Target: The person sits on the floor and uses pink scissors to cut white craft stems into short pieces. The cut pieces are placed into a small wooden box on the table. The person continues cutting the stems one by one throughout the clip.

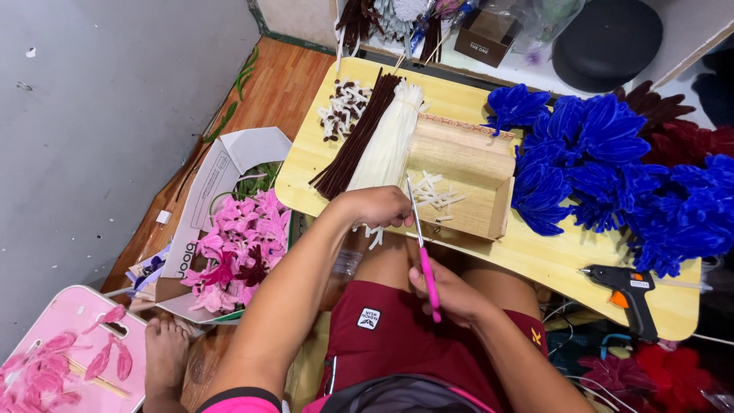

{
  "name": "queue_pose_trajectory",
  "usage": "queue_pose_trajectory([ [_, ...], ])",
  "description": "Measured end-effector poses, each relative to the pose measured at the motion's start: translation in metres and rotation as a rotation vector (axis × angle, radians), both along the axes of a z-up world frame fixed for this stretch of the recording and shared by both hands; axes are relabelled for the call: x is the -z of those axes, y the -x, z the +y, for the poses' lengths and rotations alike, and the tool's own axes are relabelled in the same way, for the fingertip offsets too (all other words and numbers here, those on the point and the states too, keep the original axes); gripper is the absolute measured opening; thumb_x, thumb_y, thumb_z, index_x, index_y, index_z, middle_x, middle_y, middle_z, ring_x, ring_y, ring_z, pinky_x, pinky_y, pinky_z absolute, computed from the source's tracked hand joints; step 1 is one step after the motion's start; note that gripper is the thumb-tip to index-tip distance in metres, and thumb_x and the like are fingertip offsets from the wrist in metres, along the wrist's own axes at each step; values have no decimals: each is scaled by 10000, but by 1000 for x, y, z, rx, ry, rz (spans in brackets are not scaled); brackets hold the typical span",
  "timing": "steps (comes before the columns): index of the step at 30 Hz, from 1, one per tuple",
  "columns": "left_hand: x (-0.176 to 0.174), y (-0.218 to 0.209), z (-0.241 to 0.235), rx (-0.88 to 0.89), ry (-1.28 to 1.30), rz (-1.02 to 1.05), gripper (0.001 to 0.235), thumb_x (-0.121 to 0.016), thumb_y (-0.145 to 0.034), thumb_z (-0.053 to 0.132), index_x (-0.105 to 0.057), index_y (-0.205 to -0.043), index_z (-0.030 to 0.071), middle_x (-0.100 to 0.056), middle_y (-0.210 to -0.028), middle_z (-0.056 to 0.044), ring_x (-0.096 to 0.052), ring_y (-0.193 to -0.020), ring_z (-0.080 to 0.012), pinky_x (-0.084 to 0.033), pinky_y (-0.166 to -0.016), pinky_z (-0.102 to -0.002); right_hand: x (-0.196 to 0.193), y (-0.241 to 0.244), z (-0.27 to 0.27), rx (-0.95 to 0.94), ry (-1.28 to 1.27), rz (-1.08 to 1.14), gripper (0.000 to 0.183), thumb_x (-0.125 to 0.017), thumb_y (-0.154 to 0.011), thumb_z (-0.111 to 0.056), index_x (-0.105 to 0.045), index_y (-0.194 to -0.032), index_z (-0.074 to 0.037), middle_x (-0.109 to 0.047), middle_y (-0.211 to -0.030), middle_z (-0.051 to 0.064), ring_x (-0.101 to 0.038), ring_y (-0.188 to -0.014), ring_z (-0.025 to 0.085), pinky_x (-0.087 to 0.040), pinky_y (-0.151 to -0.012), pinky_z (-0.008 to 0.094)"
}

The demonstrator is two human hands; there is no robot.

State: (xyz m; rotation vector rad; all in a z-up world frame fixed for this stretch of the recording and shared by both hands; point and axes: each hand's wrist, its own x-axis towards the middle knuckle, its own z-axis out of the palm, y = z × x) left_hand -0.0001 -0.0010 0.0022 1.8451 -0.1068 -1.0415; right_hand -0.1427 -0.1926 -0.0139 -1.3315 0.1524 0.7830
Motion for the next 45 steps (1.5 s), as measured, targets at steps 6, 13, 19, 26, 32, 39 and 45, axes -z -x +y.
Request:
queue_pose_trajectory([
  [6, 33, -10, -1, 26, -1, -128, 247, -534, -892, 172, -709, -790, 32, -395, -576, 13, -333, -506, -53, -243, -427, -178, 56, -7, -12, -10, -60, 35, 363, -717, -992, -403, -527, -920, -101, -348, -675, -82, -392, -539, 56, -418, -369, 207],
  [13, 46, -14, -12, -1, -4, -198, 274, -545, -903, 183, -721, -748, 42, -468, -575, -16, -404, -558, -98, -287, -477, -225, 62, -8, -15, 12, -156, 105, 354, -708, -991, -405, -517, -922, -115, -316, -701, -98, -364, -546, 46, -419, -378, 212],
  [19, 14, -18, -18, -92, -38, -253, 331, -533, -911, 283, -730, -762, 62, -478, -557, -21, -450, -539, -136, -368, -485, -259, 62, -2, -15, 112, -235, 103, 310, -652, -1025, -395, -503, -935, -138, -323, -763, -71, -389, -637, 94, -413, -472, 220],
  [26, 64, -40, -70, 152, -361, -792, 368, -570, -881, 285, -702, -1103, 23, -679, -1084, -233, -680, -1088, -452, -568, -925, -532, 52, -5, -48, 312, -320, 73, 346, -579, -1034, -501, -473, -983, -176, -289, -834, -69, -349, -703, 106, -387, -558, 237],
  [32, 44, -30, -106, 469, -423, -1009, 223, -643, -887, 253, -784, -1046, 185, -685, -1146, -95, -640, -1118, -379, -556, -926, -514, 57, -21, -65, 392, -271, 55, 302, -585, -1043, -456, -467, -1021, -179, -318, -844, -47, -358, -690, 113, -352, -559, 237],
  [39, 125, -62, -103, 538, -587, -1131, 186, -671, -822, 201, -804, -933, 135, -739, -955, -93, -708, -941, -347, -555, -856, -512, 51, -26, -55, 496, -267, 59, 427, -560, -1032, -499, -449, -1210, -127, -447, -972, 63, -401, -713, 134, -360, -533, 235],
  [45, 105, -52, -68, 510, -598, -1220, 180, -749, -773, 137, -797, -934, 70, -728, -953, -138, -693, -927, -383, -565, -833, -495, 50, -26, -52, 504, -246, 50, 467, -556, -1037, -500, -435, -1250, -103, -435, -991, 54, -396, -723, 129, -352, -529, 229],
])
